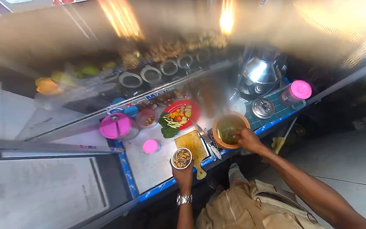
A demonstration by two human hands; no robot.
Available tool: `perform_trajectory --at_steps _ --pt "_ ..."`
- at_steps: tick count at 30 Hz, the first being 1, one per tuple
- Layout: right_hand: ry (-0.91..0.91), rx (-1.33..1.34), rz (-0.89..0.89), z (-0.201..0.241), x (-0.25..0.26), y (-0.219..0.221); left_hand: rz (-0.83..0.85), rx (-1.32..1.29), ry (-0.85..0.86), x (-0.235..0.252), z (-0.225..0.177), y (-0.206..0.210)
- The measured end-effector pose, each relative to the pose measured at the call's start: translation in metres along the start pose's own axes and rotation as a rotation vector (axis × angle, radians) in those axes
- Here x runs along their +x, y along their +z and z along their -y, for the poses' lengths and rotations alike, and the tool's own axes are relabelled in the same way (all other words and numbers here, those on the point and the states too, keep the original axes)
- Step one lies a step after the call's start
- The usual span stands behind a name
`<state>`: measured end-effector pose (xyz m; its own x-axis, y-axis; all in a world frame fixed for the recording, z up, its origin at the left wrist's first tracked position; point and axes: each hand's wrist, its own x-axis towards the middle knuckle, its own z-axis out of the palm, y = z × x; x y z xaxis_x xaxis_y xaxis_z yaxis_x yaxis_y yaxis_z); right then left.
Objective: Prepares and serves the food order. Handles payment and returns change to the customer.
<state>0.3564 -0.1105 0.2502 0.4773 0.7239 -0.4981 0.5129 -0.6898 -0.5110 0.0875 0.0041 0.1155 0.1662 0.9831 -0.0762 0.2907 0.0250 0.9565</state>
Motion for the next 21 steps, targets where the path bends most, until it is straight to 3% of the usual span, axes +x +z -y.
perform_trajectory --at_steps 10,21 --pt "-0.044 0.244 0.028 -0.025 0.001 -0.022 0.171 0.076 0.047 -0.012 -0.028 0.036" --pt "-0.03 0.415 0.1 -0.043 -0.003 -0.037 0.246 0.134 0.093 -0.011 -0.041 0.052"
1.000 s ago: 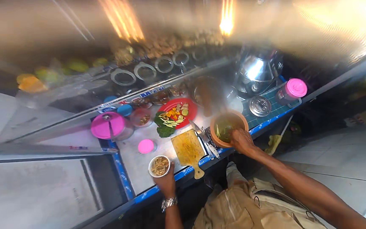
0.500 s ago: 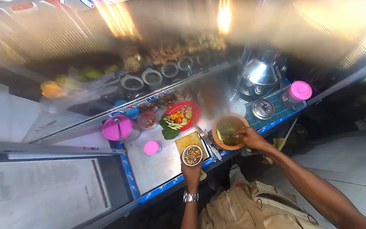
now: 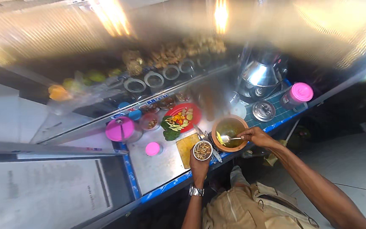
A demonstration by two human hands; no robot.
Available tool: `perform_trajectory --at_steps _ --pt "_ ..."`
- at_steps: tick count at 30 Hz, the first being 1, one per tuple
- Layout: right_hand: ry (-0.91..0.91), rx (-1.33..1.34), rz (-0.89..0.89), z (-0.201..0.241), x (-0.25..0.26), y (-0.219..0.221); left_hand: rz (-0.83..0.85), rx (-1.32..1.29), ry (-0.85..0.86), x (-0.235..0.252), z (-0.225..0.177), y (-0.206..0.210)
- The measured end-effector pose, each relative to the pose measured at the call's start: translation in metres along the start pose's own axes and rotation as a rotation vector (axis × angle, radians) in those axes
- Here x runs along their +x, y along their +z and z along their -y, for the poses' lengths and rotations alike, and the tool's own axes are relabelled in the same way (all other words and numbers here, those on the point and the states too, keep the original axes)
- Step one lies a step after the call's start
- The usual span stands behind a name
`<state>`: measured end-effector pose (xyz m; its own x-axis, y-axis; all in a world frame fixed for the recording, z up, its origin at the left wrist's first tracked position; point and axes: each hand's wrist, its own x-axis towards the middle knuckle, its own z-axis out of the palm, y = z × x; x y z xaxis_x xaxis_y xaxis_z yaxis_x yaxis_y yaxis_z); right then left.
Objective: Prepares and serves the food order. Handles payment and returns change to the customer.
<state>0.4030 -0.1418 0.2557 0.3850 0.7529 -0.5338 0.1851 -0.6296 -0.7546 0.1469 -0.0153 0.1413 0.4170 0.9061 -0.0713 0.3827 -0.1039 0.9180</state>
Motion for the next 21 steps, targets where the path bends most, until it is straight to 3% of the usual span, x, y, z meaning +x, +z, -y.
perform_trajectory --at_steps 8,15,17,21 --pt "0.007 0.065 -0.031 -0.002 -0.005 -0.005 0.017 -0.024 0.063 0.0 0.003 0.007" --pt "-0.095 -0.007 -0.034 0.027 -0.025 0.0 0.021 -0.047 0.06 -0.002 0.001 0.01" --pt "-0.17 -0.101 -0.01 0.038 -0.03 0.011 0.015 -0.063 0.066 -0.003 0.001 0.01" --pt "-0.422 -0.55 -0.022 0.057 -0.046 0.043 -0.007 -0.093 0.066 -0.006 0.001 0.01"
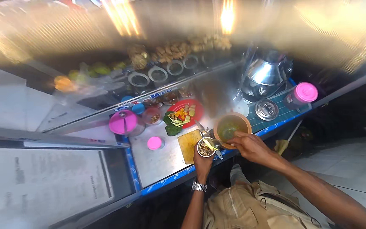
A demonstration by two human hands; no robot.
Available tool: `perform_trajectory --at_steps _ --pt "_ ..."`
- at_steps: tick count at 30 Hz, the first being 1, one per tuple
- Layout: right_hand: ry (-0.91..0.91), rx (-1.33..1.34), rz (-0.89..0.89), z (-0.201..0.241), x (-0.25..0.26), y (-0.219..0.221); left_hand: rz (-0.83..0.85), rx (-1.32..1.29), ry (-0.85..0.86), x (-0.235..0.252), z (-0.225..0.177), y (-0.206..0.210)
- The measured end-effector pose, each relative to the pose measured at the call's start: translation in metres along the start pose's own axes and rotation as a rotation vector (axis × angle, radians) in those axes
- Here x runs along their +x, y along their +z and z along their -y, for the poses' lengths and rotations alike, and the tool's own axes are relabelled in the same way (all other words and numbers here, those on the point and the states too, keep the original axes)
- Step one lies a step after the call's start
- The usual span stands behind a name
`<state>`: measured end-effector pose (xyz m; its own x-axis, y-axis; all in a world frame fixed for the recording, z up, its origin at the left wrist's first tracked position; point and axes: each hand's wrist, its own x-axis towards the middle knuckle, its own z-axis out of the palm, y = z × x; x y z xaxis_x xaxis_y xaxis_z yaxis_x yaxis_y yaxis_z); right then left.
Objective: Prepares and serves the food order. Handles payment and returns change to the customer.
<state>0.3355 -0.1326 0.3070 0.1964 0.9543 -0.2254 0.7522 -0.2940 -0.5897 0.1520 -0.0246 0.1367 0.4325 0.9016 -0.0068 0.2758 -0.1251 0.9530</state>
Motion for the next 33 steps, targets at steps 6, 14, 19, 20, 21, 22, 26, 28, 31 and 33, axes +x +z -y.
perform_trajectory --at_steps 6,14,19,20,21,22,26,28,31,33 --pt "-0.036 -0.159 -0.185 0.0 -0.005 -0.02 -0.054 -0.098 -0.046 -0.007 0.008 -0.007" --pt "0.296 -0.32 -0.041 -0.046 0.037 -0.009 -0.265 -0.101 -0.206 -0.014 0.044 -0.045" --pt "0.423 -0.097 -0.599 -0.121 0.037 -0.023 -0.429 -0.081 -0.263 -0.007 0.069 -0.081" --pt "0.486 -0.105 -0.634 -0.15 0.041 -0.023 -0.455 -0.087 -0.264 -0.004 0.074 -0.086" --pt "0.549 -0.123 -0.625 -0.181 0.048 -0.021 -0.477 -0.093 -0.263 -0.001 0.077 -0.091" --pt "0.602 -0.139 -0.584 -0.212 0.056 -0.019 -0.497 -0.095 -0.258 0.001 0.081 -0.094" --pt "0.647 -0.219 -0.325 -0.286 0.072 -0.015 -0.557 -0.07 -0.245 0.008 0.098 -0.101" --pt "0.635 -0.245 -0.346 -0.278 0.065 -0.013 -0.583 -0.07 -0.252 0.01 0.107 -0.102" --pt "0.561 -0.201 -0.662 -0.223 0.043 -0.025 -0.619 -0.087 -0.272 0.013 0.116 -0.102" --pt "0.486 -0.231 -0.899 -0.183 0.04 -0.068 -0.631 -0.094 -0.267 0.014 0.12 -0.099"
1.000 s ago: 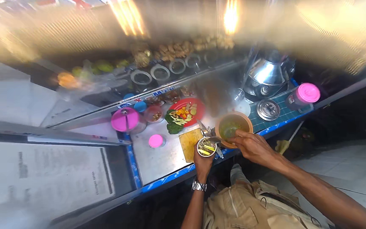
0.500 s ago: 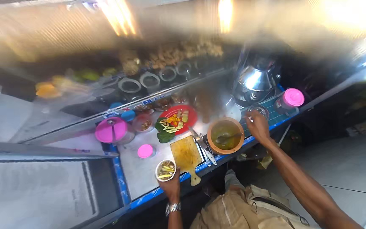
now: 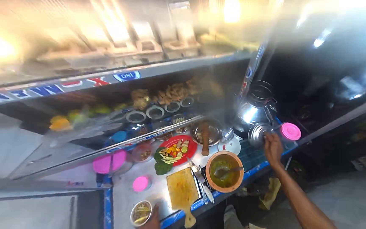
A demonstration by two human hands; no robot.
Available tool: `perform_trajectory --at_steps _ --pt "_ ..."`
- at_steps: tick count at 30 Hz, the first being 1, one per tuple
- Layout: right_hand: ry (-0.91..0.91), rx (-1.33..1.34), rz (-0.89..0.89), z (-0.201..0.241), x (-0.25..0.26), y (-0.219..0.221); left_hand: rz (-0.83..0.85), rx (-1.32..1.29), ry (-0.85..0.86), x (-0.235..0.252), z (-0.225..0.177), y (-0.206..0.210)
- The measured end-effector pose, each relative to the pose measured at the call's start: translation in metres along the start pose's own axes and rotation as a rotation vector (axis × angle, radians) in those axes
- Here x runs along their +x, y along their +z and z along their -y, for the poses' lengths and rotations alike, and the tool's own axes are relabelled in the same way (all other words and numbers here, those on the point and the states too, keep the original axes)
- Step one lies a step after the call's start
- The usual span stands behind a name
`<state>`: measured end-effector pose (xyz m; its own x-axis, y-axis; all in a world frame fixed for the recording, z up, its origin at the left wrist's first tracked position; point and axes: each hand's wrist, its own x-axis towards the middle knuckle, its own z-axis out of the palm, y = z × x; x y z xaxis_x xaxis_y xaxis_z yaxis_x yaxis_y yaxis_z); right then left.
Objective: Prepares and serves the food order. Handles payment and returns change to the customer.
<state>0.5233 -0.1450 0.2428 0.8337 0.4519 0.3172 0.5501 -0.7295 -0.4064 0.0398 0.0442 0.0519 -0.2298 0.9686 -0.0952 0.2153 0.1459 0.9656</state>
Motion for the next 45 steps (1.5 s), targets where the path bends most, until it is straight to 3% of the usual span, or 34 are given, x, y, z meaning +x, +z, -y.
perform_trajectory --at_steps 2,5,8,10,16,25,28,30,33,35,40,45 --pt "0.001 0.003 -0.096 0.019 0.053 -0.033 -0.007 0.0 -0.006 -0.001 0.002 -0.002" --pt "0.032 -0.045 -0.078 0.04 0.163 -0.058 -0.004 0.034 -0.012 -0.002 -0.001 -0.001" --pt "0.071 -0.062 0.116 0.05 0.25 -0.054 0.005 0.058 0.005 -0.002 -0.001 -0.003" --pt "0.056 -0.078 0.238 0.053 0.28 -0.043 0.019 0.042 0.014 -0.003 0.0 -0.004" --pt "-0.063 -0.181 0.362 0.055 0.303 -0.027 0.033 0.081 -0.02 -0.01 0.014 -0.011" --pt "-0.151 -0.205 0.237 0.024 0.291 0.011 0.06 0.189 -0.111 -0.017 0.003 -0.014" --pt "-0.237 -0.063 0.131 0.048 0.242 -0.023 0.055 0.201 -0.108 -0.013 0.007 -0.017" --pt "-0.303 0.037 0.185 0.084 0.14 -0.054 0.06 0.194 -0.092 -0.013 0.01 -0.02" --pt "-0.295 -0.03 0.742 0.1 -0.01 -0.057 0.078 0.221 -0.11 -0.009 0.002 -0.017" --pt "-0.286 -0.14 0.925 0.093 -0.068 -0.035 0.083 0.262 -0.113 -0.012 0.003 -0.023" --pt "-0.369 0.018 0.667 0.087 -0.106 -0.012 0.074 0.218 -0.093 -0.003 0.022 -0.022" --pt "-0.13 0.474 0.488 0.099 -0.121 0.019 0.04 0.167 -0.103 -0.003 0.028 -0.022"
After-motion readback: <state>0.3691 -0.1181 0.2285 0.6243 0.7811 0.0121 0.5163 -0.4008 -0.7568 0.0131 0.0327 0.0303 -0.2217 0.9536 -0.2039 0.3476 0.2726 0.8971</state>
